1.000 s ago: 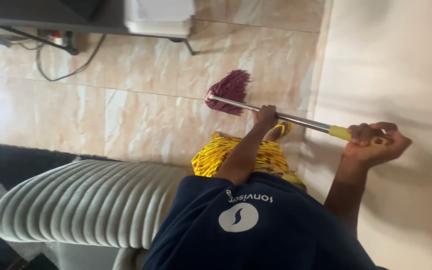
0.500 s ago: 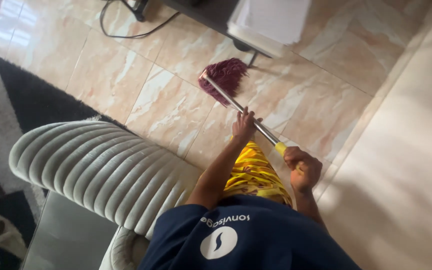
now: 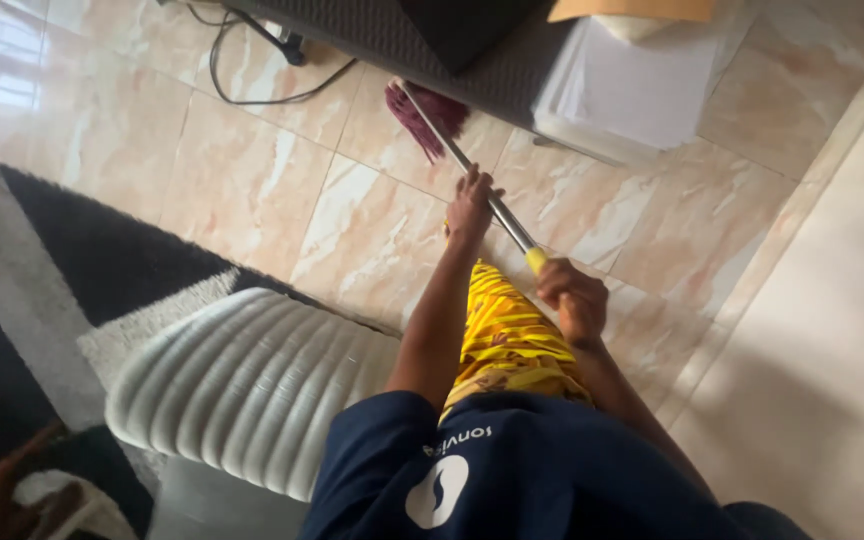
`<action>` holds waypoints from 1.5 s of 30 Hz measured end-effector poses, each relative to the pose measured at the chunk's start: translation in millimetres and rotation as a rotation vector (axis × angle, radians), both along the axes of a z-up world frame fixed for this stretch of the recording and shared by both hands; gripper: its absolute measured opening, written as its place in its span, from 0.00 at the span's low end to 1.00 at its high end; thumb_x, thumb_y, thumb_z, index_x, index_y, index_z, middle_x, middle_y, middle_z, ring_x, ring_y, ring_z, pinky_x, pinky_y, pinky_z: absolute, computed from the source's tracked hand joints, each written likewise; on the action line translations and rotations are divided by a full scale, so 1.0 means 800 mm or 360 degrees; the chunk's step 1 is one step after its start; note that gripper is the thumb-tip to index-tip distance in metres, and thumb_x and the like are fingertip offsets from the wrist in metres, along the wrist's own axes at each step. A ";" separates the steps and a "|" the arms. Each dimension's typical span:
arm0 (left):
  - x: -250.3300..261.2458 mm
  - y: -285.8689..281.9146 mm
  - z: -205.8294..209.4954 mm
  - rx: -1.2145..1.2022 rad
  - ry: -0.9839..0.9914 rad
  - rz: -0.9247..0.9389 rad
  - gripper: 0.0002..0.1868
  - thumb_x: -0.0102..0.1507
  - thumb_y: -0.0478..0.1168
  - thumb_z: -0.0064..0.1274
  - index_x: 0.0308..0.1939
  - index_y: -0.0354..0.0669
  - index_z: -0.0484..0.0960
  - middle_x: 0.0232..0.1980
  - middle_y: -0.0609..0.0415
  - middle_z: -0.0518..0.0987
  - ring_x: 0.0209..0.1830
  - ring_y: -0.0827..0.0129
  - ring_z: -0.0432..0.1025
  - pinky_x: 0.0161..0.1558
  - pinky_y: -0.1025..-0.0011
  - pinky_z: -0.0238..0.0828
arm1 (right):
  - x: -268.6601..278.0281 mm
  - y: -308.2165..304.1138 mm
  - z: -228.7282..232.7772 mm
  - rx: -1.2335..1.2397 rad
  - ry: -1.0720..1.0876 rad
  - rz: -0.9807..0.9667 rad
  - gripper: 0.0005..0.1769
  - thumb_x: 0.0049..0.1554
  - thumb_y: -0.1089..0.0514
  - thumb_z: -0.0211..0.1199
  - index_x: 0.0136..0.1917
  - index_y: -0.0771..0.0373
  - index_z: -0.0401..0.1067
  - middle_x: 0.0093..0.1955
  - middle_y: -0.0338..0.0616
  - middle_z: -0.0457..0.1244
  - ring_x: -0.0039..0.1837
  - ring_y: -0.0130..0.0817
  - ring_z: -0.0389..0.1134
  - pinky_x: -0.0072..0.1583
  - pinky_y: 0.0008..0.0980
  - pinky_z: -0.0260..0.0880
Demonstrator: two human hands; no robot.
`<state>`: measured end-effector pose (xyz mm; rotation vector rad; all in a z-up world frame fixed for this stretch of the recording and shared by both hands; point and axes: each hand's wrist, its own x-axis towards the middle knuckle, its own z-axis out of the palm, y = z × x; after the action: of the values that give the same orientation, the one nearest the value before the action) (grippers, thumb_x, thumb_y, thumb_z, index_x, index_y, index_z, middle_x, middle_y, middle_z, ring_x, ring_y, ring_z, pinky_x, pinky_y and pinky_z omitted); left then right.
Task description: Mop the tiled floor in a residential environment.
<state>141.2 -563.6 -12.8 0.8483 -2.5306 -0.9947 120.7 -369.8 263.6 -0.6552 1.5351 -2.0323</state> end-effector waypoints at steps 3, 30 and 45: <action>-0.017 -0.114 0.046 0.0145 -0.0208 0.0098 0.14 0.59 0.48 0.63 0.45 0.52 0.79 0.70 0.51 0.74 0.61 0.47 0.72 0.41 0.51 0.76 | -0.018 -0.108 0.013 -0.0162 0.0227 0.0202 0.13 0.58 0.58 0.50 0.42 0.71 0.70 0.40 0.48 0.61 0.41 0.33 0.58 0.48 0.32 0.59; 0.086 -0.425 0.114 0.0010 0.0066 -0.0538 0.29 0.56 0.65 0.63 0.30 0.43 0.77 0.40 0.48 0.79 0.49 0.50 0.73 0.52 0.54 0.72 | 0.120 -0.414 0.052 -0.0211 -0.0044 -0.0589 0.20 0.65 0.51 0.45 0.42 0.70 0.64 0.26 0.50 0.53 0.27 0.38 0.51 0.39 0.36 0.60; 0.188 -0.387 0.115 0.0264 -0.0116 -0.0767 0.20 0.50 0.59 0.65 0.28 0.48 0.83 0.34 0.46 0.82 0.39 0.49 0.78 0.41 0.53 0.76 | 0.156 -0.358 0.076 -0.0180 -0.0420 -0.0845 0.24 0.66 0.46 0.42 0.43 0.66 0.68 0.22 0.43 0.48 0.25 0.38 0.47 0.42 0.43 0.63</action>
<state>291.9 -873.3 78.9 0.3135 -2.8125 -1.3495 245.1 -656.0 324.3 0.0012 1.5540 -2.4825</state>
